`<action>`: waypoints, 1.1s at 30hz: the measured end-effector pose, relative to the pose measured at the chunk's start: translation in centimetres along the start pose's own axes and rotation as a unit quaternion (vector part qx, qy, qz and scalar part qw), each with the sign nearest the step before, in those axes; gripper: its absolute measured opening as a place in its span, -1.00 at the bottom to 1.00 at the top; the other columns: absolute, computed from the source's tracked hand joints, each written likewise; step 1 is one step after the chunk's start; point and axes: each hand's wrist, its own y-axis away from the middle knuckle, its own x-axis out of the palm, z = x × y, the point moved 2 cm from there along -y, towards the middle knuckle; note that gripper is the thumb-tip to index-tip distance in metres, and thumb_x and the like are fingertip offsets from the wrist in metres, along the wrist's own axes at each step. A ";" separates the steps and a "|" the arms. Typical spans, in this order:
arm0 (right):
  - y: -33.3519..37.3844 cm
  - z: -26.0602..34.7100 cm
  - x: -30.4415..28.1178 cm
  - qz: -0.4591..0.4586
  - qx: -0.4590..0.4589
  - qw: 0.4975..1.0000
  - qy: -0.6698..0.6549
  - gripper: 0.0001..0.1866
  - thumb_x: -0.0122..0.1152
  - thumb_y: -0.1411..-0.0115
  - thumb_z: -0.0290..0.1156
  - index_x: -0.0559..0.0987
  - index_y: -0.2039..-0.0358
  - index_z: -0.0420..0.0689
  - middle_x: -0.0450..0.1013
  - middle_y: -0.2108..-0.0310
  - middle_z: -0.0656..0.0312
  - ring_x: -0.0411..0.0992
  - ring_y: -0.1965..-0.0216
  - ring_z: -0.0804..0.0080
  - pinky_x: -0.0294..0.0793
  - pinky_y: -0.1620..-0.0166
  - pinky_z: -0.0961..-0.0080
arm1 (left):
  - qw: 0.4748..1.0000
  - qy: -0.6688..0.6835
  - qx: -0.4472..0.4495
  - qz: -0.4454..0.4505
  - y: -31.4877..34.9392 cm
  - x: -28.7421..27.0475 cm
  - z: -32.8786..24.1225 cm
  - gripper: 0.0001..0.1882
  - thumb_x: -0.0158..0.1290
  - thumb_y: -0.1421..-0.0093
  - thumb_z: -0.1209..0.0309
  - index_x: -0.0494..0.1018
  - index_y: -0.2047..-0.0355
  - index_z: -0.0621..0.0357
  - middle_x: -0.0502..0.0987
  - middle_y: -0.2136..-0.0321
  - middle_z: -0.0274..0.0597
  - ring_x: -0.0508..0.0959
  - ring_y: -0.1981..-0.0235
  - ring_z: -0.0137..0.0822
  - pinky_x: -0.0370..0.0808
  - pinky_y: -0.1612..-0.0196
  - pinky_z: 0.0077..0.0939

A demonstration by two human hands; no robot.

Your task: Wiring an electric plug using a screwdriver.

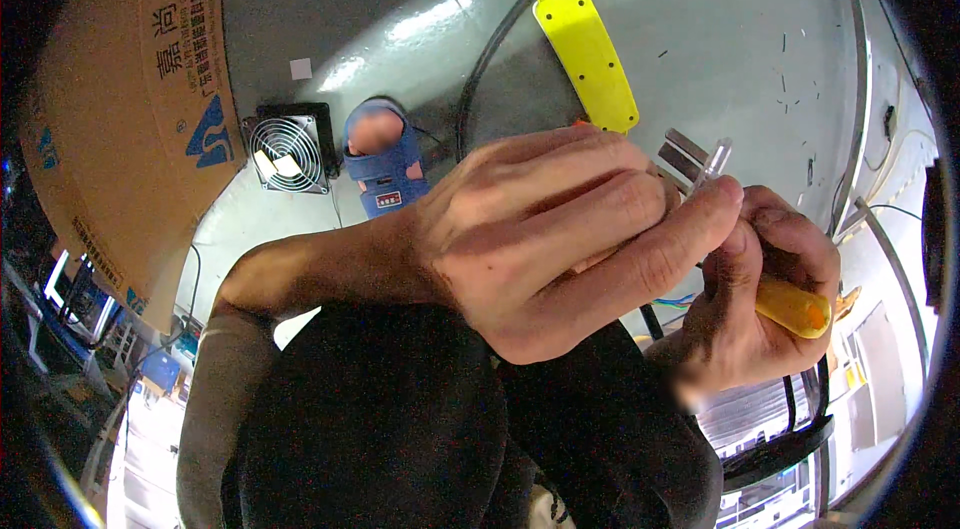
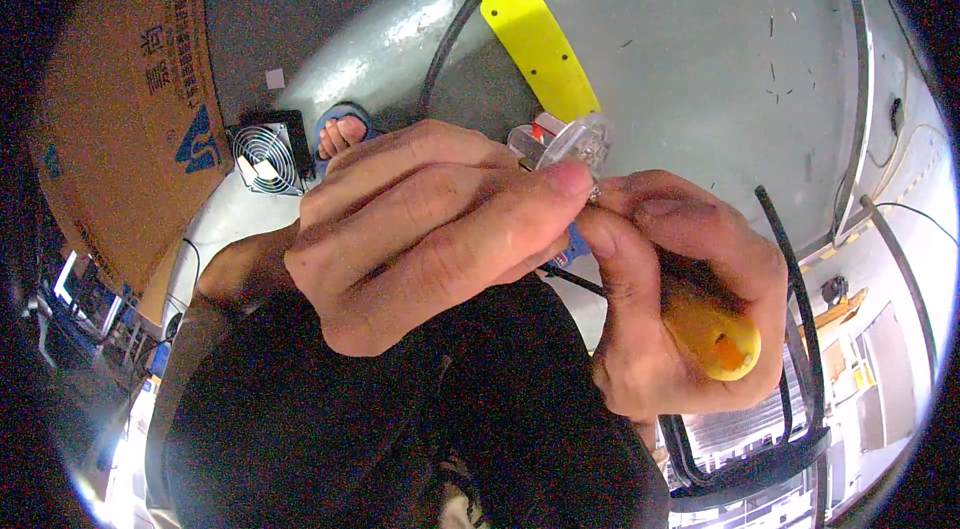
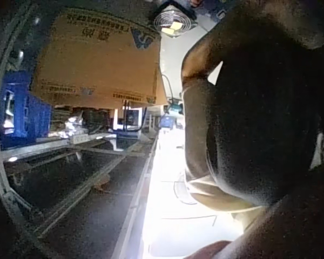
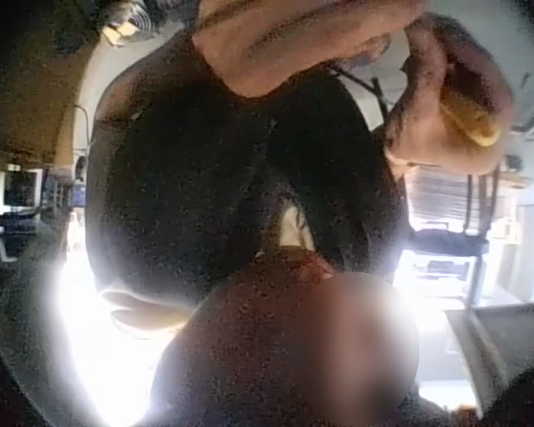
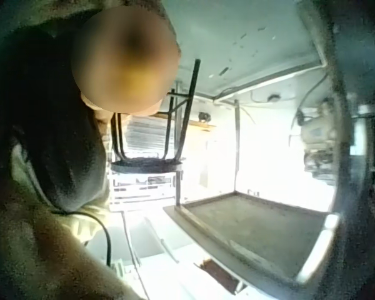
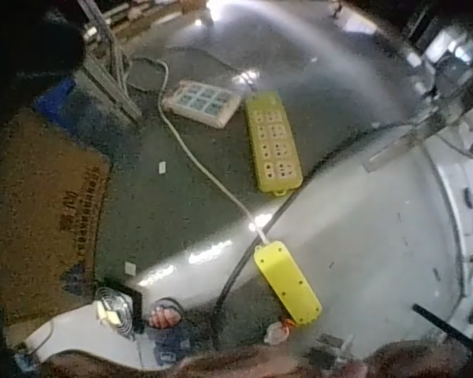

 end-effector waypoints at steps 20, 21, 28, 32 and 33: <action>-1.2 1.1 -0.3 0.066 -0.147 0.961 0.225 -0.80 0.26 0.13 -0.70 0.53 0.41 -0.32 0.43 0.52 0.08 0.40 0.56 0.31 0.37 0.49 0.56 | 1.000 -0.014 0.012 0.024 -0.3 -0.7 -0.2 -0.61 0.23 0.21 0.54 0.51 0.28 0.35 0.50 0.59 -0.16 0.53 0.60 -0.32 0.45 0.55 -0.65; -1.3 1.1 -0.3 0.066 -0.172 0.954 0.238 -0.81 0.27 0.14 -0.70 0.53 0.42 -0.32 0.43 0.52 0.08 0.41 0.55 0.31 0.37 0.49 0.56 | 0.998 -0.003 0.014 0.060 -0.3 -0.8 -0.3 -0.62 0.22 0.21 0.52 0.51 0.29 0.35 0.51 0.59 -0.15 0.53 0.61 -0.31 0.45 0.56 -0.65; -1.3 0.5 -0.5 0.042 -0.219 0.953 0.207 -0.79 0.28 0.17 -0.71 0.53 0.44 -0.29 0.43 0.51 0.08 0.41 0.53 0.31 0.38 0.47 0.56 | 0.999 0.030 0.007 0.023 0.1 -0.2 0.2 -0.56 0.25 0.24 0.61 0.47 0.25 0.42 0.52 0.57 -0.11 0.55 0.57 -0.28 0.49 0.55 -0.58; -1.4 1.7 -0.3 0.085 -0.200 0.938 0.271 -0.76 0.30 0.17 -0.71 0.53 0.41 -0.29 0.44 0.50 0.09 0.42 0.53 0.33 0.39 0.51 0.55 | 1.000 0.019 0.010 0.019 0.1 -0.2 0.2 -0.54 0.26 0.25 0.63 0.46 0.24 0.44 0.51 0.58 -0.12 0.54 0.58 -0.28 0.50 0.54 -0.57; -1.4 1.9 -0.4 0.084 -0.200 0.937 0.273 -0.76 0.30 0.17 -0.71 0.53 0.41 -0.29 0.44 0.50 0.09 0.42 0.53 0.33 0.39 0.51 0.55 | 0.999 0.021 0.009 0.027 0.1 -0.2 0.2 -0.54 0.25 0.25 0.63 0.47 0.24 0.44 0.51 0.59 -0.13 0.54 0.58 -0.28 0.50 0.55 -0.57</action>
